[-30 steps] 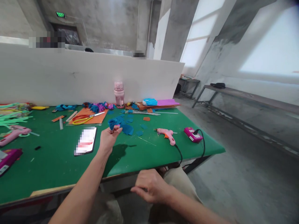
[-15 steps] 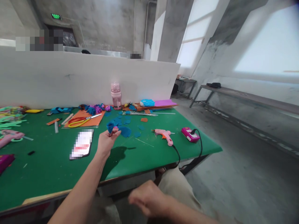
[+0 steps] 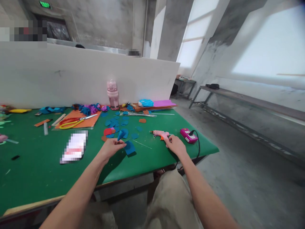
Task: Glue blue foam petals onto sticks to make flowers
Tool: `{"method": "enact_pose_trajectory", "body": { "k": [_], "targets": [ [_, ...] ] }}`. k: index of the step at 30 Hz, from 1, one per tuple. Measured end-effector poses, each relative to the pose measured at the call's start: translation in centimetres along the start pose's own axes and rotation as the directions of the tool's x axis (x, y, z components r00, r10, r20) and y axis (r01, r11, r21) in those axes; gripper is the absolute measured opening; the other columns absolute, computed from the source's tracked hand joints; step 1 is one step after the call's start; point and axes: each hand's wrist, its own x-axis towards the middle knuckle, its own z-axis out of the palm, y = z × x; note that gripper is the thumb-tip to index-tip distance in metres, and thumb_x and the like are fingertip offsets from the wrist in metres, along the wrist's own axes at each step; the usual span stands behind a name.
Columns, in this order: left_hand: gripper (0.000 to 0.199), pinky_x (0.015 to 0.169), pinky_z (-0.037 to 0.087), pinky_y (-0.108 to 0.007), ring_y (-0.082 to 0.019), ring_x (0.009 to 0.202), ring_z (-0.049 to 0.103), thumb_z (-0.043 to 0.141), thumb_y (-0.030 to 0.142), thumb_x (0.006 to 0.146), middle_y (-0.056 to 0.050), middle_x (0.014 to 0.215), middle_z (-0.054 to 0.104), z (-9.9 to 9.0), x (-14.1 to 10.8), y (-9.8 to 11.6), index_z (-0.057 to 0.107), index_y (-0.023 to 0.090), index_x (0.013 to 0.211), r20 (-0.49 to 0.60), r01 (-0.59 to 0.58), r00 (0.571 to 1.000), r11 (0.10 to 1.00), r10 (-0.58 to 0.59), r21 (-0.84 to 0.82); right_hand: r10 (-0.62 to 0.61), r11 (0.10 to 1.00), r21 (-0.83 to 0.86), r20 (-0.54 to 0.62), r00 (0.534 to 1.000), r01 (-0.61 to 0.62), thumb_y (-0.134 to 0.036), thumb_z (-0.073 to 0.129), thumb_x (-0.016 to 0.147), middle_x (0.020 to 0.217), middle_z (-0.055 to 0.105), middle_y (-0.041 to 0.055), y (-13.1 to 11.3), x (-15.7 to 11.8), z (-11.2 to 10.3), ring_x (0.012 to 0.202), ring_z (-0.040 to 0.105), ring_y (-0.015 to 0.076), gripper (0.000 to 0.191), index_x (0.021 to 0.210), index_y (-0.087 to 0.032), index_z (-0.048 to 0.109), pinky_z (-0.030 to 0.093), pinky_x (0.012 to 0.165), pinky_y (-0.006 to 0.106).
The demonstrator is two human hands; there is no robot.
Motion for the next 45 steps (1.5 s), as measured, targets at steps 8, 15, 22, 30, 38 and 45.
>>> {"method": "enact_pose_trajectory", "body": {
  "k": [8,15,22,30,38,45],
  "targets": [
    [0.025,0.048,0.03,-0.024,-0.013,0.049,0.046,0.066,0.041,0.054,0.0,0.047,0.056,0.2,1.0,-1.9,0.067,0.015,0.056,-0.081,-0.016,0.996,0.992,0.027,0.128,-0.041,0.944,0.325,-0.033,0.999,0.049,-0.036,0.04,0.085,0.081,0.064,0.0102,-0.4,-0.6,-0.1,0.069,0.061,0.0173,0.029,0.1,-0.012,0.047,0.043,0.062,0.027],
    [0.021,0.046,0.03,-0.024,-0.014,0.05,0.05,0.063,0.037,0.058,-0.001,0.048,0.058,0.5,1.0,-1.5,0.069,0.017,0.056,-0.127,0.03,0.992,0.959,0.006,0.283,-0.398,0.448,0.894,0.201,0.895,-0.001,-0.041,0.056,0.077,0.062,0.056,-0.0023,-3.6,-5.0,-2.9,0.044,0.047,0.0073,0.029,0.089,-0.015,0.05,0.039,0.045,0.021],
    [0.022,0.05,0.032,-0.025,-0.017,0.055,0.055,0.058,0.033,0.063,-0.003,0.055,0.062,0.6,1.0,-1.3,0.071,0.016,0.062,-0.054,0.007,0.998,0.881,0.022,0.473,-0.499,0.553,0.826,0.224,0.837,0.109,-0.038,0.053,0.08,0.092,0.065,0.006,-7.6,-5.9,-3.6,0.043,0.044,0.0037,0.037,0.109,-0.015,0.049,0.033,0.042,0.019],
    [0.02,0.05,0.032,-0.025,-0.015,0.053,0.053,0.058,0.034,0.064,-0.002,0.054,0.061,0.6,1.1,-1.3,0.07,0.018,0.059,-0.054,-0.007,0.998,0.861,0.04,0.508,-0.524,0.627,0.749,0.202,0.828,0.214,-0.046,0.036,0.087,0.086,0.064,0.0058,-6.6,-6.7,-1.5,0.048,0.045,0.0077,0.04,0.104,-0.014,0.053,0.037,0.048,0.021],
    [0.021,0.049,0.031,-0.024,-0.015,0.052,0.051,0.057,0.034,0.064,-0.002,0.051,0.059,0.7,1.1,-1.5,0.069,0.017,0.059,-0.049,0.003,0.998,0.859,0.026,0.511,-0.587,0.73,0.511,0.13,0.799,0.453,-0.039,0.037,0.089,0.072,0.063,0.0049,-8.0,-7.7,-2.9,0.065,0.057,0.0157,0.032,0.098,-0.015,0.057,0.041,0.06,0.025],
    [0.021,0.049,0.03,-0.024,-0.014,0.051,0.051,0.056,0.033,0.065,-0.002,0.052,0.06,0.7,1.0,-1.4,0.068,0.017,0.059,-0.028,-0.022,0.999,0.849,0.043,0.528,-0.613,0.736,0.451,0.129,0.779,0.504,-0.034,0.038,0.089,0.088,0.065,0.007,-8.2,-8.0,-2.3,0.078,0.059,0.0189,0.028,0.101,-0.017,0.056,0.041,0.066,0.027]
  ]
}}
